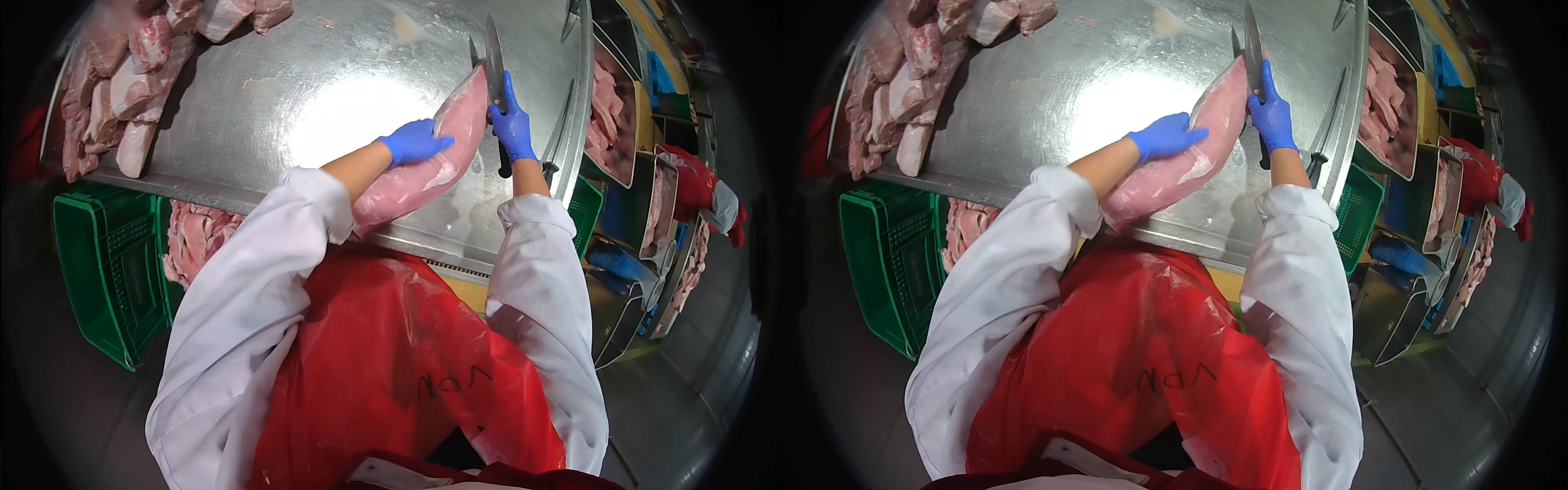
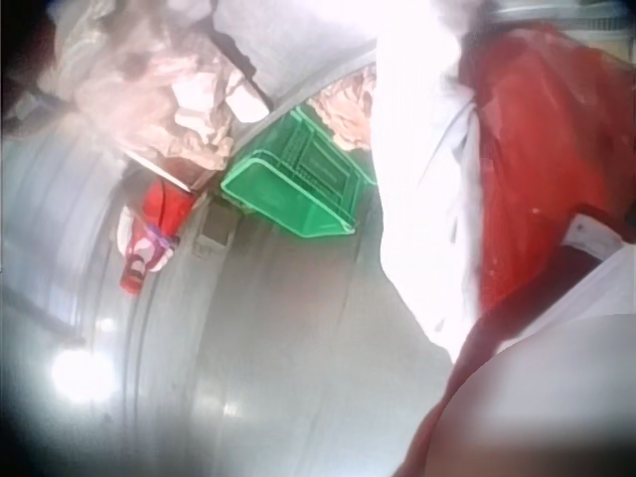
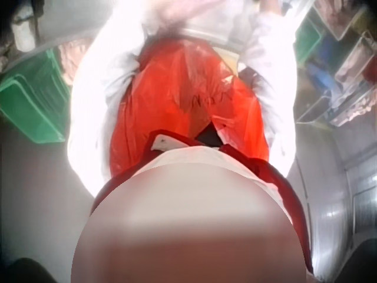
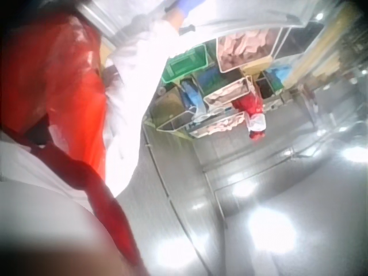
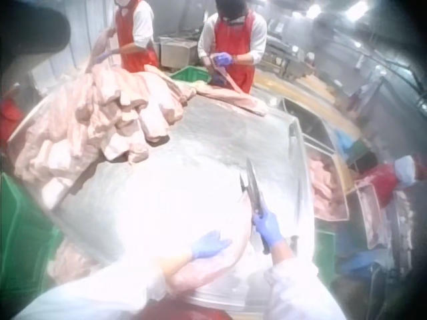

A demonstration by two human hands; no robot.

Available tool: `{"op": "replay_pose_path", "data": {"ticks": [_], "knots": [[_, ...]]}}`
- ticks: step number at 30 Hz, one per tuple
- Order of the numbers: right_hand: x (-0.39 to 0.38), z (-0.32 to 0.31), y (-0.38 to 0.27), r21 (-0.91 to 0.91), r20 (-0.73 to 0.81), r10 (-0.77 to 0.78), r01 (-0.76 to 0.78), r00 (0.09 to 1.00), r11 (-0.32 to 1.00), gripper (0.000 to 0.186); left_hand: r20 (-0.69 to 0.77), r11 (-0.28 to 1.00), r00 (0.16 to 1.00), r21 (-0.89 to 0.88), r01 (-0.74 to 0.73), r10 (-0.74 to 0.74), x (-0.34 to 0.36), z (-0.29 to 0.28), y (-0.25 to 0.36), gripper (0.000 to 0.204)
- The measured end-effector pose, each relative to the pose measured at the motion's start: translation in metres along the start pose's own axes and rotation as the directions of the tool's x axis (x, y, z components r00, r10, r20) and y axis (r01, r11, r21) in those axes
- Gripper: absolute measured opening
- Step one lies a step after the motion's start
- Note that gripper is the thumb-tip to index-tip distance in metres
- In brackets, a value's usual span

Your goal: The person trims fat and connective tissue from large cuts of raw meat using a knife on a stainless steel table. They repeatedly reposition the meat, slice off unwanted portions, and place trimmed pieces into green crates below the table.

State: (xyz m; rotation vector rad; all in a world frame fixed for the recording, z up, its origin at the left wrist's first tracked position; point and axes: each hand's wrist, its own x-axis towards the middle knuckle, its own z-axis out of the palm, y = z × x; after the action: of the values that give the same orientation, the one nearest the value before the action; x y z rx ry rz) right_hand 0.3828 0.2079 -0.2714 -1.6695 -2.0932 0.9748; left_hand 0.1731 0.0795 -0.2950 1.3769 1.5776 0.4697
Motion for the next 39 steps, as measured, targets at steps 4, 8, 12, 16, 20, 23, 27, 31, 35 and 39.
{"op": "replay_pose_path", "data": {"ticks": [4, 8, 12, 16, 20, 23, 27, 31, 35, 39], "knots": [[-0.004, -0.006, 0.01, 0.013, 0.009, 0.031, -0.031, 0.999, 0.999, 0.084, -0.284, 0.979, 0.958, -0.204, -0.024, -0.035, 0.077, -0.009, 0.011, 0.052], [-0.002, 0.001, 0.017, -0.021, -0.018, 0.006, -0.006, 1.0, 1.0, 0.085, -0.278, 0.996, 0.958, -0.025, -0.083, 0.072, 0.109, -0.002, 0.016, 0.036], [-0.005, -0.002, 0.016, -0.038, -0.018, 0.043, -0.044, 0.999, 0.998, 0.086, -0.305, 0.995, 0.949, -0.038, -0.097, 0.081, 0.114, 0.004, 0.022, 0.028], [-0.007, -0.008, -0.004, -0.047, -0.064, 0.049, -0.052, 0.997, 0.998, 0.084, -0.163, 0.991, 0.978, 0.036, -0.125, 0.13, 0.122, -0.006, 0.007, 0.026], [0.008, -0.007, -0.068, 0.093, -0.099, 0.264, -0.255, 0.959, 0.962, 0.08, -0.241, 0.976, 0.965, -0.159, -0.146, 0.105, 0.118, -0.036, -0.041, 0.032], [0.06, 0.005, -0.052, -0.197, -0.197, 0.28, -0.317, 0.94, 0.928, 0.072, -0.281, 0.977, 0.96, -0.196, -0.078, 0.021, 0.099, -0.078, -0.034, 0.03], [0.091, 0.021, -0.049, -0.362, -0.239, 0.343, -0.411, 0.909, 0.837, 0.075, -0.328, 0.932, 0.945, -0.343, -0.119, 0.0, 0.103, -0.096, -0.056, 0.028], [0.059, 0.018, -0.092, -0.354, -0.031, 0.44, -0.421, 0.898, 0.835, 0.077, -0.38, 0.901, 0.925, -0.408, -0.149, -0.019, 0.104, -0.121, -0.067, 0.034], [-0.055, 0.006, -0.113, -0.384, 0.155, 0.412, -0.329, 0.898, 0.863, 0.074, -0.463, 0.891, 0.885, -0.42, -0.17, -0.05, 0.14, -0.131, -0.081, 0.032], [-0.155, -0.054, -0.193, 0.168, 0.324, 0.566, -0.635, 0.758, 0.754, 0.079, -0.408, 0.846, 0.913, -0.496, -0.193, -0.031, 0.183, -0.095, -0.058, 0.032]]}}
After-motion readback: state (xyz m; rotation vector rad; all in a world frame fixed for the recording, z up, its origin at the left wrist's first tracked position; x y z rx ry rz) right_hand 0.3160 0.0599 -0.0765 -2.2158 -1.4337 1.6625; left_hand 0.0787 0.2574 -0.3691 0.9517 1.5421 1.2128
